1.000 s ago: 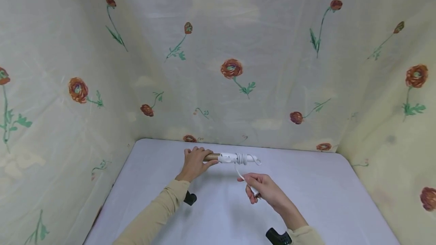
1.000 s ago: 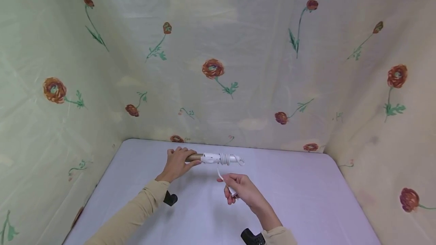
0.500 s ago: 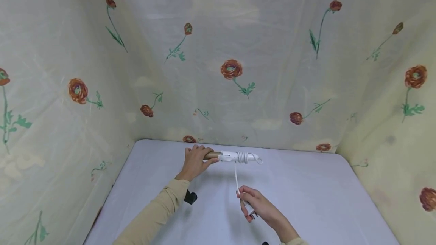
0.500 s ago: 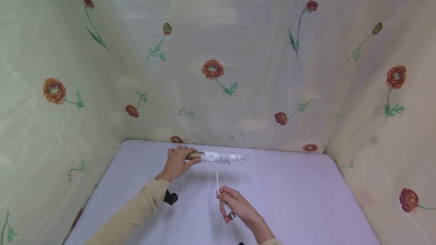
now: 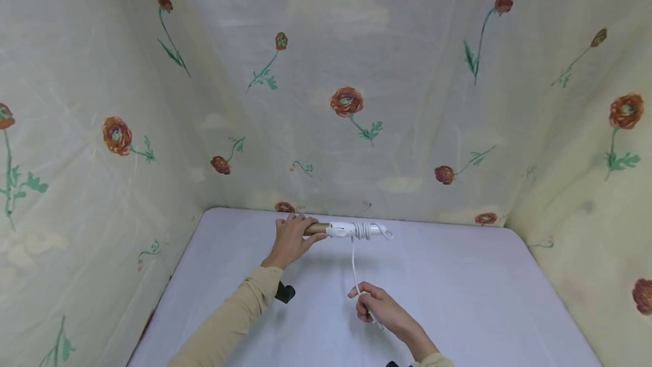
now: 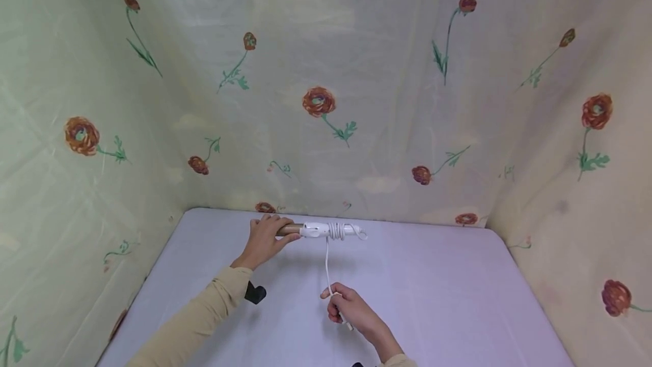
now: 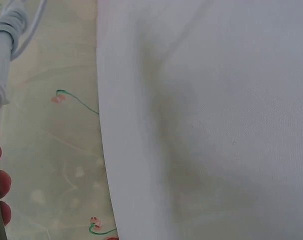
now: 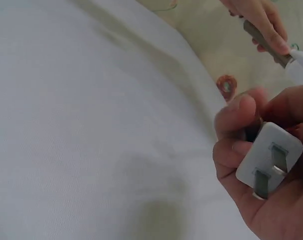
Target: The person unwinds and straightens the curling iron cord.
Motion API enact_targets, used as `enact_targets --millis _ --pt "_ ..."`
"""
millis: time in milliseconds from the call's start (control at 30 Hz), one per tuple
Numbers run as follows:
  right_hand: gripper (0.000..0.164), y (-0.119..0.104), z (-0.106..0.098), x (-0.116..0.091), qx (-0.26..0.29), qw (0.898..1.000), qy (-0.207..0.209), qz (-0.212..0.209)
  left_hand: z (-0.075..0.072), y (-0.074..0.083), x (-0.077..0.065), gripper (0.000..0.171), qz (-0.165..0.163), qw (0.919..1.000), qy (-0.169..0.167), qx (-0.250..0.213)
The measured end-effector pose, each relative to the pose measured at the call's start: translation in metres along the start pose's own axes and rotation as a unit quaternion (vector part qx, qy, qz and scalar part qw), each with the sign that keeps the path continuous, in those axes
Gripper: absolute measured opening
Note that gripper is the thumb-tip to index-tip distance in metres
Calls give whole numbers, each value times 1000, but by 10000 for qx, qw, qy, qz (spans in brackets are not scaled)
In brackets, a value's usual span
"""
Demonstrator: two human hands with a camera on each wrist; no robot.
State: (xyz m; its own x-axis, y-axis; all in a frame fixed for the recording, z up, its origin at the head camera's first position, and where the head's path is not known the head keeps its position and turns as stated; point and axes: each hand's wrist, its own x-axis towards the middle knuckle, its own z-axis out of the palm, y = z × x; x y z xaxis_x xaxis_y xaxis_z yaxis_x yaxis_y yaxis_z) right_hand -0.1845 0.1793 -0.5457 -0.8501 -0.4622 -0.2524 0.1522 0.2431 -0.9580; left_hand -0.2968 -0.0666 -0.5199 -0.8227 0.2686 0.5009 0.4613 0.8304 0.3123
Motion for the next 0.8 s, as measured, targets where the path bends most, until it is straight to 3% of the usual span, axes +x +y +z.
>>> enact_targets --millis 100,400,800 --pt "32 3 -2 4 -42 9998 172 69 1 0 0 43 -13 10000 54 -41" --pt "34 7 -12 23 -421 9964 518 520 -2 -3 1 44 -248 9991 67 -348" --pt "35 20 -36 38 -1113 9894 741 560 -12 -5 -1 45 -270 9987 -163 -392"
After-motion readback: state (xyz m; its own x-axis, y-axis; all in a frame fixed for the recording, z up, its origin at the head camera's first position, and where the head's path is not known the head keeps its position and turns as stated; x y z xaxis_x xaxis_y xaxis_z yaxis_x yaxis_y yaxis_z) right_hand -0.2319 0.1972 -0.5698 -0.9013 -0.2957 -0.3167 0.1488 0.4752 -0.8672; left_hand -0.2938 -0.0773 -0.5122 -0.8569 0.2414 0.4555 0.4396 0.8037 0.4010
